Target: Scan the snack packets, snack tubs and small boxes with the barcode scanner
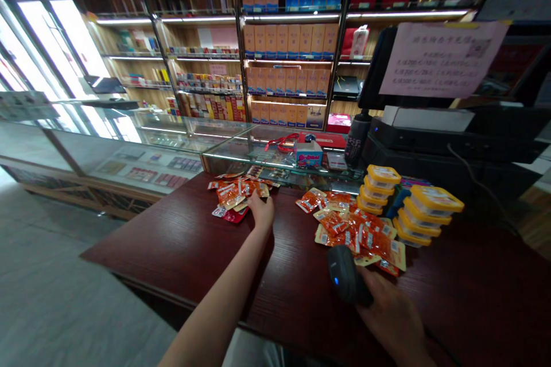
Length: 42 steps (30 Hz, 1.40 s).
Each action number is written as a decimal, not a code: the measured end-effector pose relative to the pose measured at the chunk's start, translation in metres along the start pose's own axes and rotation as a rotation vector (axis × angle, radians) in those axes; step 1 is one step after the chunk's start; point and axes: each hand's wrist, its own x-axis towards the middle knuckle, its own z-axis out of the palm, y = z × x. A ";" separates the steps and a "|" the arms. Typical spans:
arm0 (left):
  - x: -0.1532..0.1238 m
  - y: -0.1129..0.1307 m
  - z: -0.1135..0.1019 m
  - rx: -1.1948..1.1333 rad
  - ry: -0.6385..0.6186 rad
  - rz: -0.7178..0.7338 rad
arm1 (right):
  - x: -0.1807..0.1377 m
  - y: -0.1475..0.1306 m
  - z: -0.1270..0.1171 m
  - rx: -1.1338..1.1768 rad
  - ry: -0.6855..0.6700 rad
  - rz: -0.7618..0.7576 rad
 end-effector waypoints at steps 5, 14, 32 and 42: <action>-0.019 0.012 0.011 0.156 0.006 0.088 | 0.001 0.001 0.000 0.008 0.003 -0.023; -0.041 0.035 0.062 0.427 -0.423 0.251 | 0.006 -0.004 -0.007 0.059 -0.055 0.033; -0.047 0.037 0.054 -0.094 -0.478 -0.150 | 0.010 -0.007 -0.012 0.057 -0.079 0.069; -0.092 0.027 0.050 -0.681 -0.626 -0.171 | 0.020 -0.012 -0.030 0.228 -0.059 0.211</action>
